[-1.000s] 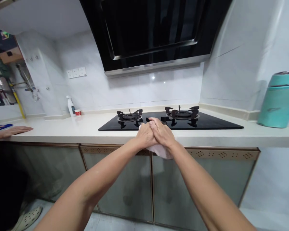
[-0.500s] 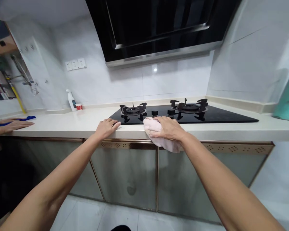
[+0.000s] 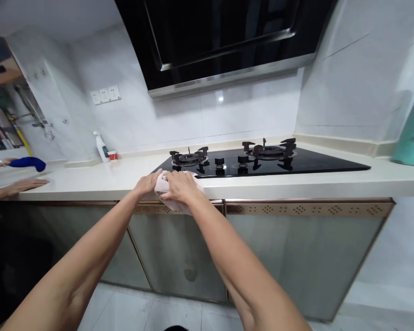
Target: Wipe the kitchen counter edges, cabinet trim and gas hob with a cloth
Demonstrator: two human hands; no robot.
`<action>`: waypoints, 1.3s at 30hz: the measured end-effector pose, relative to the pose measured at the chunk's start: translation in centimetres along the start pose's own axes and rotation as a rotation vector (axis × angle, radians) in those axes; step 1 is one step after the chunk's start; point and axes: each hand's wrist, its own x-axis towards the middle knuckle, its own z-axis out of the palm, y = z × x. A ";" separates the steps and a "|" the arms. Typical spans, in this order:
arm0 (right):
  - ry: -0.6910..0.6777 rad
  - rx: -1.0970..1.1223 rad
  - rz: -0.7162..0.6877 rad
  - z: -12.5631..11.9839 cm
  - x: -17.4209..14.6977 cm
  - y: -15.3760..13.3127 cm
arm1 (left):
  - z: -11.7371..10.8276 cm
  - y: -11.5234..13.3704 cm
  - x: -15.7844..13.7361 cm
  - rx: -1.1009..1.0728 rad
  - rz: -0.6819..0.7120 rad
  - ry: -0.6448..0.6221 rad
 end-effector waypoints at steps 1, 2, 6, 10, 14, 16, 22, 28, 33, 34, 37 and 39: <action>0.020 -0.003 -0.012 0.0 -0.2 0.1 | 0.0 0.1 -0.1 0.006 -0.001 0.003; 0.040 -0.009 -0.028 0.0 -0.6 0.5 | -0.1 0.2 -0.2 0.009 0.003 0.007; 0.080 -0.044 -0.068 -1.0 -3.3 4.0 | -0.3 0.8 -0.4 0.006 0.020 0.010; 0.127 -0.098 0.024 -2.9 -7.4 9.6 | -0.5 1.0 -0.3 -0.021 0.010 0.013; 0.207 -0.187 0.138 -4.8 -12.4 15.2 | -0.6 1.0 -0.3 -0.045 -0.010 0.012; 0.264 -0.237 0.205 -5.3 -15.0 17.6 | -0.6 1.0 -0.3 -0.050 -0.016 0.022; 0.461 -0.265 0.330 -4.2 -20.3 20.7 | -0.6 1.0 -0.2 -0.058 -0.005 0.032; 0.767 -0.258 0.548 0.1 -19.1 16.9 | -0.5 1.3 -0.2 -0.065 -0.014 0.061; 0.619 -0.269 0.513 6.8 -16.7 11.8 | -0.6 1.4 -0.3 -0.092 -0.030 0.087; 0.542 -0.271 0.478 8.2 -16.2 10.9 | -0.5 1.4 -0.4 -0.095 -0.053 0.105; 0.366 -0.279 0.392 11.6 -14.9 9.1 | 0.4 2.0 -1.1 -0.089 -0.135 0.221; 0.339 -0.277 0.387 12.9 -14.4 8.7 | 1.8 2.8 -2.0 -0.094 -0.110 0.371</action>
